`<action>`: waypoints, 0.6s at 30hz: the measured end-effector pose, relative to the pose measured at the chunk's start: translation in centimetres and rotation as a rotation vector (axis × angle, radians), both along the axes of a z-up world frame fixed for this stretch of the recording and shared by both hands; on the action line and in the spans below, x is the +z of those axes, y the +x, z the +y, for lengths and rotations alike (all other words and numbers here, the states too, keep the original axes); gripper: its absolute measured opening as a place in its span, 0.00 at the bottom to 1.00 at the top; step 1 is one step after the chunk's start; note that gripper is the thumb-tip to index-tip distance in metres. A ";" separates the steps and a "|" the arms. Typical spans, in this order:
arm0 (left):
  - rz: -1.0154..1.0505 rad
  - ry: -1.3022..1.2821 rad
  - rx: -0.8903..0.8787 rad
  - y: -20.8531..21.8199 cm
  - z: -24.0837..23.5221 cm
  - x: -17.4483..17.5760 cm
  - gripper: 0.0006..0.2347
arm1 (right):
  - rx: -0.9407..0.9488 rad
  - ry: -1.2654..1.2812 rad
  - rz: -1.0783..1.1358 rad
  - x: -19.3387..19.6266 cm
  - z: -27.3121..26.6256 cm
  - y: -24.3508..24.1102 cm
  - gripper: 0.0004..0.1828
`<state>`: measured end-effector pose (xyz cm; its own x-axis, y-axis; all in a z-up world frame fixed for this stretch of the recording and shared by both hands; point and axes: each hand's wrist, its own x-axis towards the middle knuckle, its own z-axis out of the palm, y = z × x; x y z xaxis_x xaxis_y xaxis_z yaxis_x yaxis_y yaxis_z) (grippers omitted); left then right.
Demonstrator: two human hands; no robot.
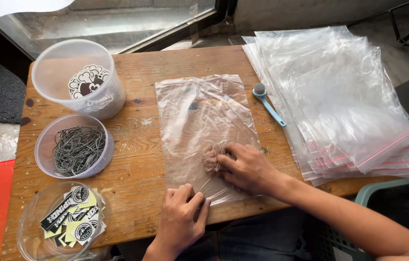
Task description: The person cleans a black bag with a brush, then attaches a decorative sticker to the bag's zipper. Finally, they place a brown fibrous object into a clear plastic bag and seal it.
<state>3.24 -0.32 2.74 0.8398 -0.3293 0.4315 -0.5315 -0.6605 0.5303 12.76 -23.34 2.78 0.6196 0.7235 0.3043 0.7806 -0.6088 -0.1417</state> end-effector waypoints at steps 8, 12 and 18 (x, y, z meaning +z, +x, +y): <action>0.009 -0.005 0.002 0.0 0.1 0.1 0.09 | -0.179 -0.062 -0.060 -0.5 -3.6 2.0 0.17; 0.016 0.002 0.000 -0.1 0.2 -0.1 0.08 | -0.328 -0.182 -0.039 0.2 -5.3 3.2 0.19; 0.019 -0.013 0.000 -0.2 0.1 0.1 0.08 | -0.418 -0.217 -0.175 3.0 -5.2 2.6 0.14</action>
<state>3.00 -0.19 2.83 0.8476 -0.3242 0.4201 -0.5217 -0.6535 0.5484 15.33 -28.52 5.79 0.8228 0.4827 0.2999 0.4648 -0.8753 0.1338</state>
